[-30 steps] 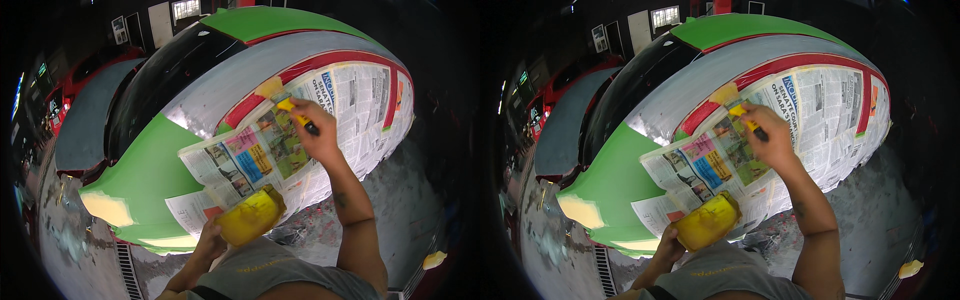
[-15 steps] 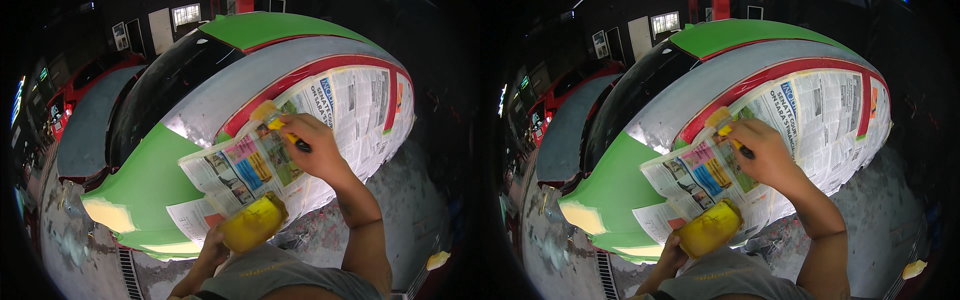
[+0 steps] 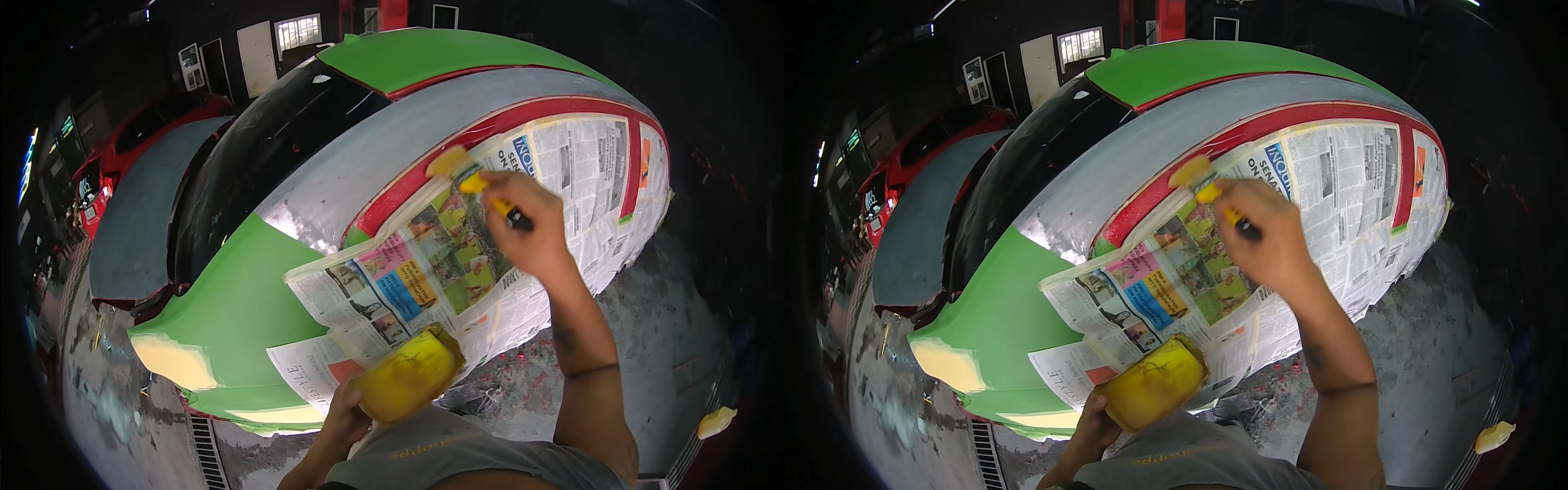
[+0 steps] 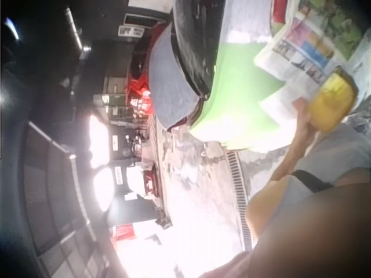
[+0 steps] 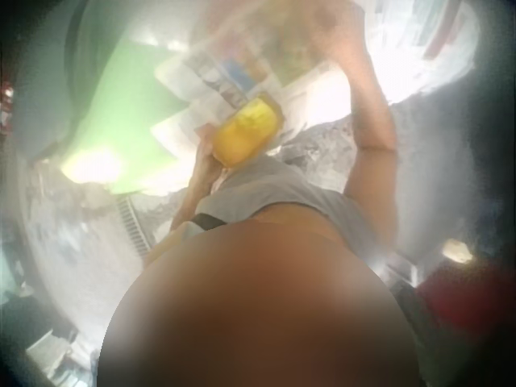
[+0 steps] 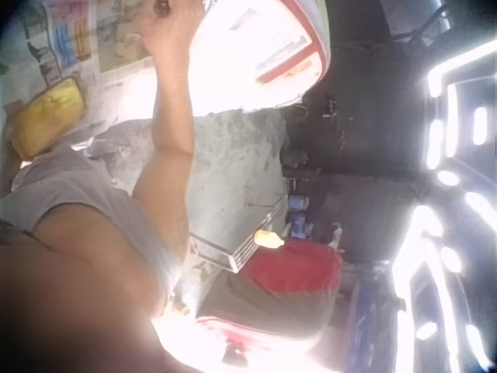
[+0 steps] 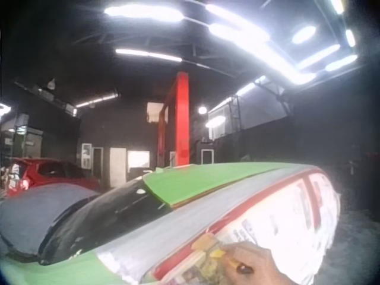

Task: The person paints a red stripe along the rear of a car using a small brush and a yellow paint container. The car is masked with newspaper and tape. The person repeatedly dips the brush into the container and applies paint along the curved edge of the trunk.

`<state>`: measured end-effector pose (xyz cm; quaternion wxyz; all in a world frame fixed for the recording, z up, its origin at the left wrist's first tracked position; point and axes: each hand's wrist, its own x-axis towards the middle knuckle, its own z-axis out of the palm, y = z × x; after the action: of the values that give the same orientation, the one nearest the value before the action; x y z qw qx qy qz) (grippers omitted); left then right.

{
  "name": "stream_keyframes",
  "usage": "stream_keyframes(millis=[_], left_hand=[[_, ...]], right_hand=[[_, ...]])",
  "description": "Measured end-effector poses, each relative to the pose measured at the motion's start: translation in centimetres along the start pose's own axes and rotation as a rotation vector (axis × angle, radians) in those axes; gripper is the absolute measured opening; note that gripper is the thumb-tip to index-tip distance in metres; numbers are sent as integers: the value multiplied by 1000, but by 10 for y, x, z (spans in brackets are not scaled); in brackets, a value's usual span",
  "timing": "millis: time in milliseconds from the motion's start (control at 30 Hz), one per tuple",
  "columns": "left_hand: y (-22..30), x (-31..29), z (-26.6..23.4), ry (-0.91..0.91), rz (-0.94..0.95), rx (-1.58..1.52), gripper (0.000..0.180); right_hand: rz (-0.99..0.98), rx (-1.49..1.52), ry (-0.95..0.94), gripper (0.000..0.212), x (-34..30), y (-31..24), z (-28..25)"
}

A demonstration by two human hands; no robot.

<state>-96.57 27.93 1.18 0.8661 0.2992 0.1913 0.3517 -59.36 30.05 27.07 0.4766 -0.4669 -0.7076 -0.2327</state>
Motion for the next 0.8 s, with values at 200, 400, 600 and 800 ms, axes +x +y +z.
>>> stream_keyframes(millis=[200,400,600,800], left_hand=[[1,1,4,-29,-10,63,90],[-4,6,8,-69,-18,109,100],[-5,5,17,-55,-8,33,84],[-7,4,19,-46,23,45,85]], right_hand=[[174,143,-38,17,11,32,-12],[246,143,-73,16,26,29,-24],[250,129,98,12,33,48,-36],[310,93,-79,15,37,62,-48]])
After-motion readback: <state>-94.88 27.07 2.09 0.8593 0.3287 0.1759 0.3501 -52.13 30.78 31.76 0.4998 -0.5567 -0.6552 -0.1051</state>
